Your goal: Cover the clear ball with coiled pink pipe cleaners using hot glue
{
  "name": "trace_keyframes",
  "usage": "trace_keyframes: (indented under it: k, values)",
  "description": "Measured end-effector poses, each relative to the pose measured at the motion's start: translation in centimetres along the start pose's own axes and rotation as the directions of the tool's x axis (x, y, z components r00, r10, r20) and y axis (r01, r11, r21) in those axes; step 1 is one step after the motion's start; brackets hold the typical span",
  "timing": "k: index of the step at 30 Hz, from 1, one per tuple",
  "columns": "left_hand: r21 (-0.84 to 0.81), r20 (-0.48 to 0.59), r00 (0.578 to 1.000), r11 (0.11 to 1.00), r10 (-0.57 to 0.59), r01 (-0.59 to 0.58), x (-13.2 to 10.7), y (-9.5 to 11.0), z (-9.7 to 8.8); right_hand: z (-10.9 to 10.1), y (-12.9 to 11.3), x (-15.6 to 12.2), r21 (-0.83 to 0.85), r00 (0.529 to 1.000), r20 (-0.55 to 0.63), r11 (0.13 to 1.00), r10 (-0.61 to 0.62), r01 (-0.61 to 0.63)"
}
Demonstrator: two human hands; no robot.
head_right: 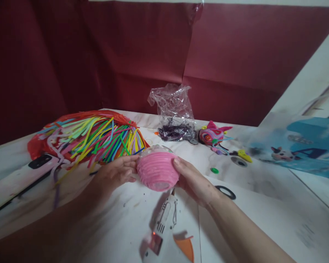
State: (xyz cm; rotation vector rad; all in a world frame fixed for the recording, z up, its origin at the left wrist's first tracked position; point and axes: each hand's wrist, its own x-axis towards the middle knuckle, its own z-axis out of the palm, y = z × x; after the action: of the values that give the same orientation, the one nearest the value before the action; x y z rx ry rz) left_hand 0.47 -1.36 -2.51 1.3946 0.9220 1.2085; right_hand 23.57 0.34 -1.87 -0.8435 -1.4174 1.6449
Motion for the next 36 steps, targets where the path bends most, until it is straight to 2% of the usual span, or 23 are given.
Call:
trace_keyframes:
  k: [4, 8, 14, 20, 22, 24, 26, 28, 30, 34, 36]
  values:
    - [0.007, -0.032, 0.999, 1.000, -0.016, 0.017, -0.1, 0.8, 0.1, 0.2, 0.2, 0.2, 0.138, 1.000, -0.009, 0.990, 0.005, -0.003]
    - [0.027, -0.077, 0.996, 0.999, -0.044, 0.046, 0.0, 0.8, 0.0, 0.0, 0.1, 0.2, 0.245, 0.999, -0.048, 0.969, 0.020, -0.007]
    - [0.125, -0.105, 0.993, 0.990, -0.048, 0.061, 0.0, 0.8, -0.3, -0.4, 0.2, 0.1, 0.276, 0.995, -0.087, 0.961, 0.052, -0.026]
    - [0.237, -0.166, 0.985, 0.971, 0.034, 0.007, -0.1, 0.5, -0.3, 0.4, 0.2, 0.2, 0.134, 0.995, -0.083, 0.990, 0.048, -0.036]
    - [0.302, -0.138, 0.986, 0.952, 0.091, -0.045, -0.5, 0.2, 0.0, 0.9, 0.1, 0.1, 0.056, 0.996, -0.067, 0.997, 0.061, -0.057]
    - [0.401, 0.031, 0.988, 0.904, 0.151, -0.151, -1.2, -0.1, 0.3, 1.5, 0.1, 0.0, -0.018, 0.996, -0.048, 0.997, 0.069, -0.070]
    - [0.441, 0.169, 0.975, 0.873, 0.146, -0.207, -1.7, -0.1, 0.5, 2.2, 0.0, -0.2, -0.077, 0.997, -0.018, 0.994, 0.077, -0.078]
    - [0.445, 0.192, 0.974, 0.873, 0.122, -0.197, -1.9, -0.1, 0.4, 2.5, -0.1, -0.4, -0.123, 0.996, 0.020, 0.989, 0.089, -0.086]
    - [0.431, 0.160, 0.982, 0.888, 0.098, -0.159, -1.9, 0.1, 0.2, 2.3, -0.3, -0.4, -0.158, 0.993, 0.062, 0.983, 0.105, -0.094]
    - [0.318, 0.144, 0.990, 0.947, 0.005, -0.051, -1.5, 0.4, -0.3, 1.0, -0.9, 0.2, -0.243, 0.982, 0.132, 0.965, 0.137, -0.102]
    - [0.301, 0.147, 0.989, 0.952, -0.001, -0.044, -1.4, 0.5, -0.5, 0.4, -1.3, 0.7, -0.291, 0.973, 0.165, 0.951, 0.162, -0.109]
